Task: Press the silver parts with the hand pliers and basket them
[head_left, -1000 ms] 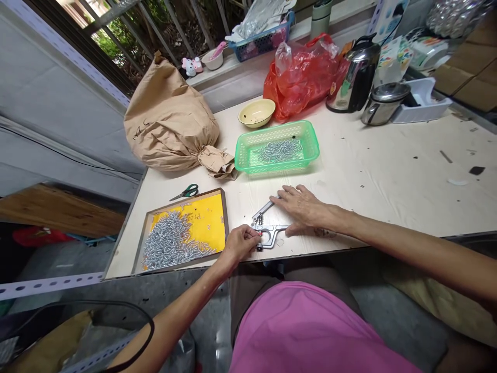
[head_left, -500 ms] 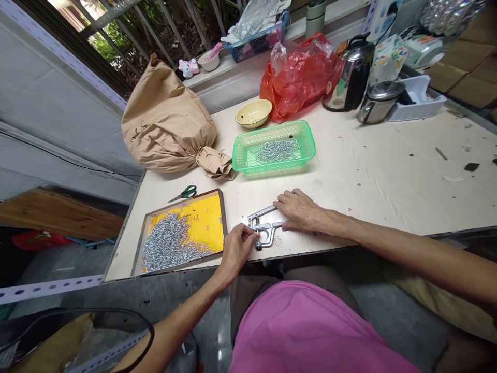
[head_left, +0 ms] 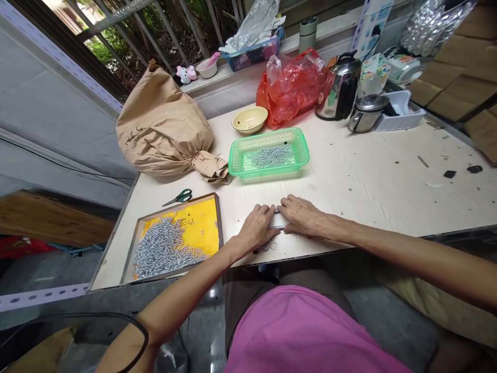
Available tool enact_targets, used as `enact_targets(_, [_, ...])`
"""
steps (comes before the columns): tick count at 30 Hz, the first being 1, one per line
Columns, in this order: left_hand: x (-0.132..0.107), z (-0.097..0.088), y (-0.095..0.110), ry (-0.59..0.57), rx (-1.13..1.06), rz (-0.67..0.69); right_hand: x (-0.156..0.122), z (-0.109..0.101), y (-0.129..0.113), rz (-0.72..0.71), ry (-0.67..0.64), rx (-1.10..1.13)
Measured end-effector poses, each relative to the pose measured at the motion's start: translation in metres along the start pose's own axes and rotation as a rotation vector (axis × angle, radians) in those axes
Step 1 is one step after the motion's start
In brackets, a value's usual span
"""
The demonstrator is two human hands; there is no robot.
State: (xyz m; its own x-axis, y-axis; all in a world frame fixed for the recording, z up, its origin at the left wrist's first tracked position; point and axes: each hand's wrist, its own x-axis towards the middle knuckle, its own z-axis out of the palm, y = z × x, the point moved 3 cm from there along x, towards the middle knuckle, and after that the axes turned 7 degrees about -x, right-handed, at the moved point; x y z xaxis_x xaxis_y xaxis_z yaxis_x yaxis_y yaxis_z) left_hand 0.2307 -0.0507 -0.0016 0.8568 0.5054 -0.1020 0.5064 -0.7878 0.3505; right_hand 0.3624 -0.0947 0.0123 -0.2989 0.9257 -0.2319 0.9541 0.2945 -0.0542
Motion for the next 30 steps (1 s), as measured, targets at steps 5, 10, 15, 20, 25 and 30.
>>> enact_targets(5, [0.010,0.001,-0.001,-0.005,-0.041,-0.011,0.007,-0.002,0.002,0.010,-0.011,0.053])
enact_targets(10, [0.017,0.003,-0.006,0.004,-0.055,-0.043,0.010,0.009,0.007,0.015,-0.002,0.101])
enact_targets(15, [0.009,0.007,-0.003,0.059,-0.043,-0.048,0.010,0.008,0.016,0.013,0.087,0.081])
enact_targets(20, [-0.021,0.032,0.016,0.272,-0.095,0.030,0.015,0.010,0.036,-0.086,0.088,0.148])
enact_targets(25, [-0.035,0.054,0.038,0.301,-0.140,0.103,0.034,0.017,0.050,0.030,0.185,0.089])
enact_targets(30, [-0.033,0.053,0.044,0.335,-0.151,0.093,0.049,0.003,0.025,0.038,0.236,-0.076])
